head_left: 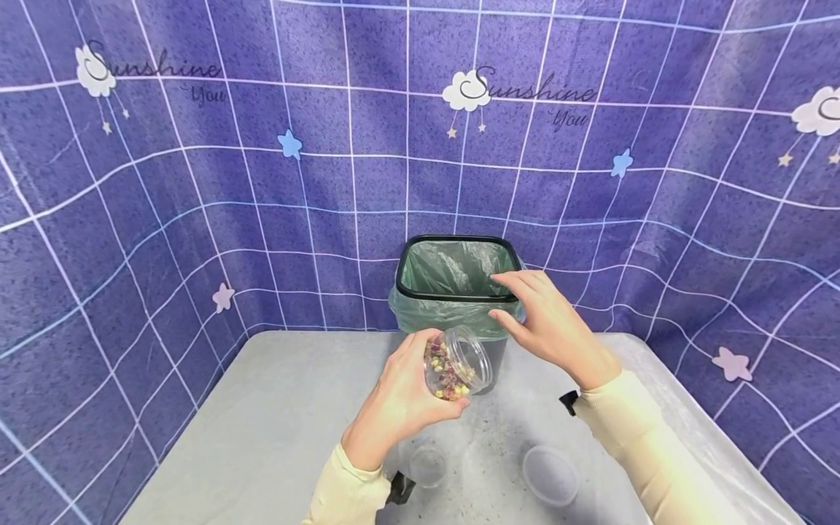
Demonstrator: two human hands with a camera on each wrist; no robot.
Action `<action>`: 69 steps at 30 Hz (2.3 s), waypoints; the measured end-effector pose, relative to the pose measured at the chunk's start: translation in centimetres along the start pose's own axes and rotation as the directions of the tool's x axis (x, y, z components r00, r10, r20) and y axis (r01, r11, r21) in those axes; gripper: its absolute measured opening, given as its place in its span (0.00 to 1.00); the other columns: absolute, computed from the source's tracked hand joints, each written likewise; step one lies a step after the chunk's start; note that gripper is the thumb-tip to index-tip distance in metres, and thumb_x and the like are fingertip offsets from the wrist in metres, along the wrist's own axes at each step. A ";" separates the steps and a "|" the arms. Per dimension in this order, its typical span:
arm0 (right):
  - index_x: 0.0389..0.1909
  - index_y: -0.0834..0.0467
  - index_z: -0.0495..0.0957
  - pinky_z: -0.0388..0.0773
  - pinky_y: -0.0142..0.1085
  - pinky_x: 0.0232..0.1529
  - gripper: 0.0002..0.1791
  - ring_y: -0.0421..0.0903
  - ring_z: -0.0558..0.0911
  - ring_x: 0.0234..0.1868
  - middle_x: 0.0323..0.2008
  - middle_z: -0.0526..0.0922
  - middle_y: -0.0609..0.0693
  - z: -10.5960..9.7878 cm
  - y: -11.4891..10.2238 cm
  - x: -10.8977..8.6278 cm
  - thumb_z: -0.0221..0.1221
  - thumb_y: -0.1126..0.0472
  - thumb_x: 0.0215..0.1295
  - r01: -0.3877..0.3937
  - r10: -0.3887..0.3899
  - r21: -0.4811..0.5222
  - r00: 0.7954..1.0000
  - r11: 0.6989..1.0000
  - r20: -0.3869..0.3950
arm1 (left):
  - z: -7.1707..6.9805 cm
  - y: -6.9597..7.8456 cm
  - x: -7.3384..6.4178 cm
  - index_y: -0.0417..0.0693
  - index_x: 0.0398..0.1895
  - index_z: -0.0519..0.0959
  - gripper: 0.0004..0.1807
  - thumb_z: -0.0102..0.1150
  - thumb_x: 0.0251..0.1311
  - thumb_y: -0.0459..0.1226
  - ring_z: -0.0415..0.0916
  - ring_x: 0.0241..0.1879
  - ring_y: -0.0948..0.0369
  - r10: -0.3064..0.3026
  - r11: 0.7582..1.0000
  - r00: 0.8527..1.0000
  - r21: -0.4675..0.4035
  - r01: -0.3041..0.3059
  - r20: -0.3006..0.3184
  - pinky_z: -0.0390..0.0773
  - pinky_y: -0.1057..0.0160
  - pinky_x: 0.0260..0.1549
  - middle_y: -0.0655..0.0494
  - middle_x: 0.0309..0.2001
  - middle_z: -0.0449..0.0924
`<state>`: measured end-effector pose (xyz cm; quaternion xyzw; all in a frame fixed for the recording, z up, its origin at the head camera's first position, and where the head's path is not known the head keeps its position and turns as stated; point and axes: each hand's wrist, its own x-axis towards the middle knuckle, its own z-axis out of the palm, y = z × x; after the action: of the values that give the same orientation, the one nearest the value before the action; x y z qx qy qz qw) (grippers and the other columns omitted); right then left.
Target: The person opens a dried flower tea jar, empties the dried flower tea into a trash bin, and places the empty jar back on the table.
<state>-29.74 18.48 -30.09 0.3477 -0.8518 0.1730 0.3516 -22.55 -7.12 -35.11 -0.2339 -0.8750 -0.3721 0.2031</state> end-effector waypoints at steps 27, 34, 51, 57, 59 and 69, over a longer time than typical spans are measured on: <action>0.45 0.59 0.84 0.77 0.47 0.49 0.07 0.52 0.80 0.44 0.37 0.85 0.50 2.1 1.1 0.4 0.62 0.61 0.72 -0.010 0.010 -0.042 1.000 0.999 0.008 | -0.7 -0.5 0.1 0.47 0.64 0.72 0.51 0.86 0.30 0.46 0.78 0.55 0.54 0.016 1.000 0.998 0.001 -0.016 -0.055 0.79 0.52 0.56 0.53 0.55 0.79; 0.43 0.59 0.83 0.75 0.46 0.46 0.05 0.53 0.79 0.40 0.34 0.84 0.50 2.3 1.3 0.5 0.61 0.62 0.72 0.010 -0.010 -0.039 1.000 0.999 0.002 | -1.2 -0.3 0.2 0.48 0.63 0.73 0.50 0.86 0.30 0.46 0.78 0.53 0.55 0.006 1.000 0.997 -0.014 -0.007 -0.078 0.80 0.52 0.53 0.55 0.53 0.79; 0.38 0.59 0.84 0.75 0.45 0.45 0.04 0.52 0.77 0.38 0.32 0.84 0.49 3.4 1.9 0.3 0.62 0.63 0.71 0.047 -0.046 0.004 0.997 0.999 -0.067 | -3.1 -0.1 -0.3 0.45 0.64 0.73 0.51 0.87 0.28 0.44 0.78 0.55 0.53 -0.049 0.998 0.987 -0.056 0.040 -0.152 0.78 0.50 0.57 0.53 0.57 0.79; 0.38 0.60 0.84 0.74 0.45 0.44 0.03 0.52 0.77 0.38 0.32 0.84 0.50 3.5 2.0 0.2 0.63 0.64 0.69 0.052 -0.050 0.013 0.995 0.999 -0.089 | -4.1 0.2 0.0 0.43 0.65 0.72 0.52 0.86 0.30 0.46 0.78 0.56 0.51 -0.049 0.999 0.983 -0.019 0.047 -0.176 0.78 0.48 0.57 0.50 0.58 0.79; 0.38 0.59 0.83 0.74 0.44 0.44 0.03 0.52 0.77 0.37 0.32 0.84 0.50 3.6 2.0 0.2 0.63 0.64 0.69 0.049 -0.047 0.018 0.995 0.999 -0.090 | -4.4 0.2 0.1 0.44 0.65 0.72 0.52 0.86 0.30 0.46 0.78 0.56 0.52 -0.053 0.999 0.981 -0.008 0.052 -0.189 0.78 0.48 0.56 0.50 0.57 0.79; 0.34 0.61 0.82 0.74 0.45 0.43 0.01 0.53 0.76 0.36 0.30 0.84 0.51 3.6 2.1 0.2 0.65 0.67 0.66 0.048 -0.045 0.032 0.993 0.998 -0.113 | -5.5 0.5 1.3 0.45 0.64 0.73 0.51 0.85 0.30 0.47 0.78 0.55 0.53 -0.032 0.999 0.976 0.021 0.038 -0.215 0.78 0.49 0.56 0.51 0.55 0.79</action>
<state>-33.07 17.86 -32.53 0.3632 -0.8192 0.1988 0.3967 -22.33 -10.57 -30.65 -0.1743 -0.8564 -0.3880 0.2928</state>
